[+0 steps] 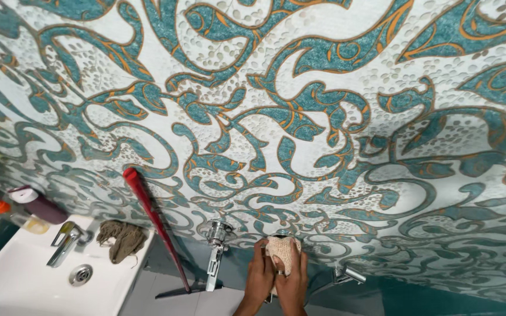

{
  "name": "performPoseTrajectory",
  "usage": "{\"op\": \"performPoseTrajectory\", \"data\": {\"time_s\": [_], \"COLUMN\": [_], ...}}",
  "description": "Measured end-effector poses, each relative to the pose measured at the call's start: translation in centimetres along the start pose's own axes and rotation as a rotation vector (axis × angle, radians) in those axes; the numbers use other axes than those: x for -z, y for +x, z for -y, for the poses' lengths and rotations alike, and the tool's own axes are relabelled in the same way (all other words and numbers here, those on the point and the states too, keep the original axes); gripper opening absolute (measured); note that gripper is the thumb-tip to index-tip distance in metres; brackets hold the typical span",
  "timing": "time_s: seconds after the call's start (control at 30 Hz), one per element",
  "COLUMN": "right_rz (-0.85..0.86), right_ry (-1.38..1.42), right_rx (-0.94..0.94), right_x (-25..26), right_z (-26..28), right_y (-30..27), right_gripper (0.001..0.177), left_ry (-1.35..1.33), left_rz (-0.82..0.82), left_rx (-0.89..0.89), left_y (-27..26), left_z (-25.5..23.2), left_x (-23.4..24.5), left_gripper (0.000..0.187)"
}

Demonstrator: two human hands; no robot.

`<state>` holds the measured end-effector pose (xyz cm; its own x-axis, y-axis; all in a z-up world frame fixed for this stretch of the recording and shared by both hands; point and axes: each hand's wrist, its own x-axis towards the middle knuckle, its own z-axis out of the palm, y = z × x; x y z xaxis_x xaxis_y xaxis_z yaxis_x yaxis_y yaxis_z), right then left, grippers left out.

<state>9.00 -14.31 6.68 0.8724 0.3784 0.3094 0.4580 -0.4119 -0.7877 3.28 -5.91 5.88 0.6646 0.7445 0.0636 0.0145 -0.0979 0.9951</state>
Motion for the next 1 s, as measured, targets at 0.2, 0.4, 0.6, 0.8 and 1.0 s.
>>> {"op": "performPoseTrajectory", "data": {"time_s": [0.2,0.4,0.6,0.8,1.0], "right_rz": [0.045,-0.035,-0.027,0.013,0.265], "right_ry": [-0.101,-0.077,-0.124,-0.007,0.343], "right_rx": [0.099,0.267,0.327,0.154,-0.101], "right_x": [1.6,3.8,1.4,1.6,0.3], "right_z": [-0.5,0.8,1.8,0.9,-4.1], "right_y": [-0.4,-0.9,-1.0,-5.0,-10.4], "right_gripper": [0.063,0.056,0.061,0.060,0.058], "left_ry": [-0.015,0.000,0.246,0.126,-0.315], "left_rz": [0.065,0.014,-0.092,0.217,0.415], "left_rx": [-0.092,-0.101,-0.272,0.093,0.365], "left_y": [-2.0,-3.2,-1.3,-5.0,-8.5], "left_z": [1.1,-1.5,1.3,4.0,7.8], "left_x": [0.4,1.4,0.7,2.9,5.1], "left_gripper": [0.029,0.035,0.026,0.042,0.046]}}
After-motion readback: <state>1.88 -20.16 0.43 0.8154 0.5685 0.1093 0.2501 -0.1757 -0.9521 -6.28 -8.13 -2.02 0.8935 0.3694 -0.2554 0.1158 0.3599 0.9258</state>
